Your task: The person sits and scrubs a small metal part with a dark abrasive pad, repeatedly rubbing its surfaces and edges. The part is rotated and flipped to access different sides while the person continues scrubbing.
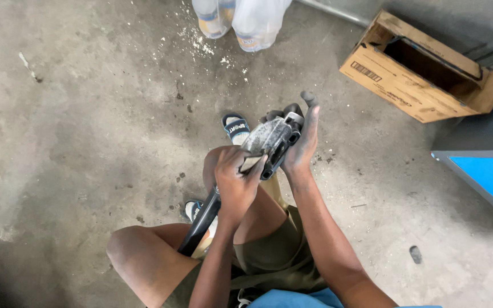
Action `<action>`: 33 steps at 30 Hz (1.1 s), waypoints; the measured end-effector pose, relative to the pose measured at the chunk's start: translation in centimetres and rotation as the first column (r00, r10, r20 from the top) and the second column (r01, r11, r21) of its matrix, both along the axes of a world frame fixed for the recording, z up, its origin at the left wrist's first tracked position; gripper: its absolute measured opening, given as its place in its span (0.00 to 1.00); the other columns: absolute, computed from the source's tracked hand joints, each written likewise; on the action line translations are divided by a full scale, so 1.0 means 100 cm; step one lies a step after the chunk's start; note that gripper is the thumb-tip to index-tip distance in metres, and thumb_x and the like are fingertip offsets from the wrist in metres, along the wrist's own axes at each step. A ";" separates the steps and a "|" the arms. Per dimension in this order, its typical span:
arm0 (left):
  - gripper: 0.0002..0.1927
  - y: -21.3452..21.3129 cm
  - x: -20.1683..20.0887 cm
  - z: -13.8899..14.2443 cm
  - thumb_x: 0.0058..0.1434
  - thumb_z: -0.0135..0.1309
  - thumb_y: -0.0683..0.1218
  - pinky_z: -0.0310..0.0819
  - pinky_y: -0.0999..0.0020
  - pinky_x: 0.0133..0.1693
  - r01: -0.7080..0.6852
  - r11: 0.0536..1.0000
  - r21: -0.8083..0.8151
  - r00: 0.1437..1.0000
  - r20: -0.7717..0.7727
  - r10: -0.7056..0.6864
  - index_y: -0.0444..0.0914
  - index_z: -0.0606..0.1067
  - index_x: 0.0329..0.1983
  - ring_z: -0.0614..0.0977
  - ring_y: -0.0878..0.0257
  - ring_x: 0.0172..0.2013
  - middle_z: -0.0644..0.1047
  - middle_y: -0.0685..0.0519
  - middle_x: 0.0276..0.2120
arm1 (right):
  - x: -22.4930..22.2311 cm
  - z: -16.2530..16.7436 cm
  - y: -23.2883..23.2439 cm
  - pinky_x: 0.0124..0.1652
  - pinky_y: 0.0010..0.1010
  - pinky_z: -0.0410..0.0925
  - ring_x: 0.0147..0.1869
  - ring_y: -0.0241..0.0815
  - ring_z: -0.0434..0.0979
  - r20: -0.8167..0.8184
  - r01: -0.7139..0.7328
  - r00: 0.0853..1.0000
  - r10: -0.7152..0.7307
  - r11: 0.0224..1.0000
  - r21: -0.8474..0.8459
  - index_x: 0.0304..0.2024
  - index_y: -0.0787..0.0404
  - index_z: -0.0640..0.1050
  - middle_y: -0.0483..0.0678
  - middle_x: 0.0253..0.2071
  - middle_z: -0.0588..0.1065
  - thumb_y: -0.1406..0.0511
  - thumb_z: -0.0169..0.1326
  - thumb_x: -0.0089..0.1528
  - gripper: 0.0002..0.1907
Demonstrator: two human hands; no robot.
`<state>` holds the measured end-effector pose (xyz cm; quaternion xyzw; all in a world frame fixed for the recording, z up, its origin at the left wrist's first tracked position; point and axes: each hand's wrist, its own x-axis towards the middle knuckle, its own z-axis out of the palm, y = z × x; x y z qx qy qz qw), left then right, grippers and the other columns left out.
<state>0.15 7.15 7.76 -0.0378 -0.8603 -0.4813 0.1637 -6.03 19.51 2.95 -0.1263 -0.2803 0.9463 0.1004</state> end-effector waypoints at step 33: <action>0.08 0.001 -0.006 0.007 0.56 0.63 0.40 0.76 0.59 0.39 0.072 0.997 0.012 0.997 -0.023 -0.072 0.36 0.81 0.39 0.82 0.49 0.36 0.80 0.45 0.36 | -0.002 -0.010 0.004 0.42 0.43 0.76 0.40 0.47 0.79 -0.022 -0.054 0.998 0.057 0.988 0.145 0.67 0.58 0.61 0.45 0.37 0.69 0.46 0.43 0.71 0.31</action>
